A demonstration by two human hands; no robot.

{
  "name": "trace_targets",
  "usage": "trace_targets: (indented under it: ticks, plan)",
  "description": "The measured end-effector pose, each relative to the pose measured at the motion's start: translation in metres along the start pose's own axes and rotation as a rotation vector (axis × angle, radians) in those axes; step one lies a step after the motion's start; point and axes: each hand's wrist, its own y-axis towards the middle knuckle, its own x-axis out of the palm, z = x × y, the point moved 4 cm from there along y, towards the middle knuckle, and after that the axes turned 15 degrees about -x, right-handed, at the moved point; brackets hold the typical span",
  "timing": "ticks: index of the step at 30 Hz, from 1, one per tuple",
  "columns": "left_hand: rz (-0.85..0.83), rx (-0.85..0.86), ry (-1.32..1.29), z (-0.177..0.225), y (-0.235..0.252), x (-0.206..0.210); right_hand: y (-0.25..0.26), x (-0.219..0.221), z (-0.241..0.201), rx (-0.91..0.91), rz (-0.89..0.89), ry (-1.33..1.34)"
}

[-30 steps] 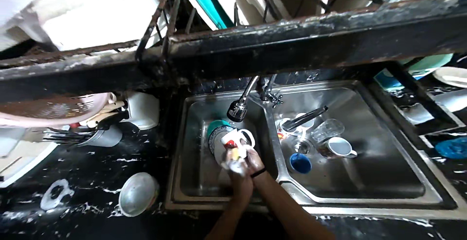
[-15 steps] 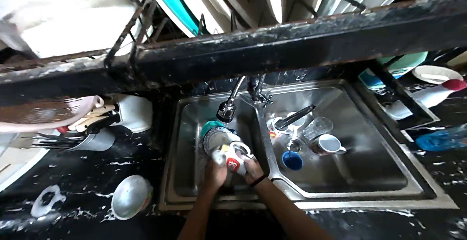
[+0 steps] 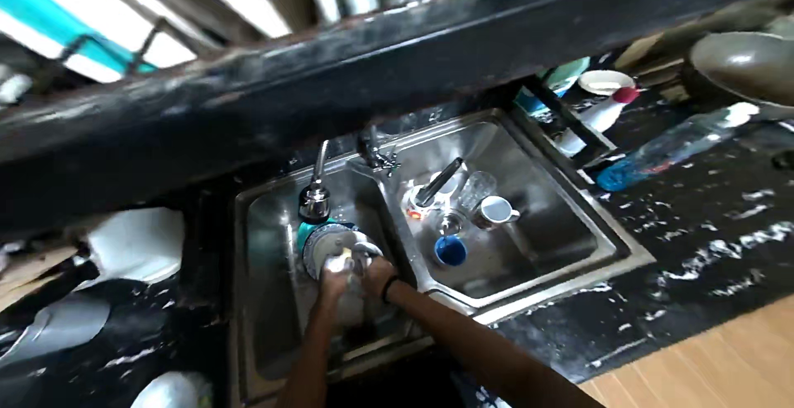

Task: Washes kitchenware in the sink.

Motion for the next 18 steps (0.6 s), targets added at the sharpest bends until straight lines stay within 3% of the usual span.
trace_targets:
  ticks: [4,6,10,14,18]
  plan:
    - [0.074,-0.09,-0.343,-0.031,0.037,0.024,-0.018,-0.04,0.039,-0.246,0.482,0.034]
    - [0.081,-0.142,-0.456,-0.05,0.054,0.035,-0.032,-0.065,0.074,-0.106,0.587,-0.045]
    - [0.096,-0.227,-0.473,-0.071,0.06,0.029,-0.045,-0.097,0.156,0.395,0.282,-0.058]
    - [0.132,-0.281,-0.303,-0.082,0.052,0.014,-0.028,-0.091,0.215,0.438,0.17,-0.086]
    - [0.157,-0.292,-0.265,-0.085,0.054,0.014,-0.015,-0.086,0.237,0.418,0.22,-0.045]
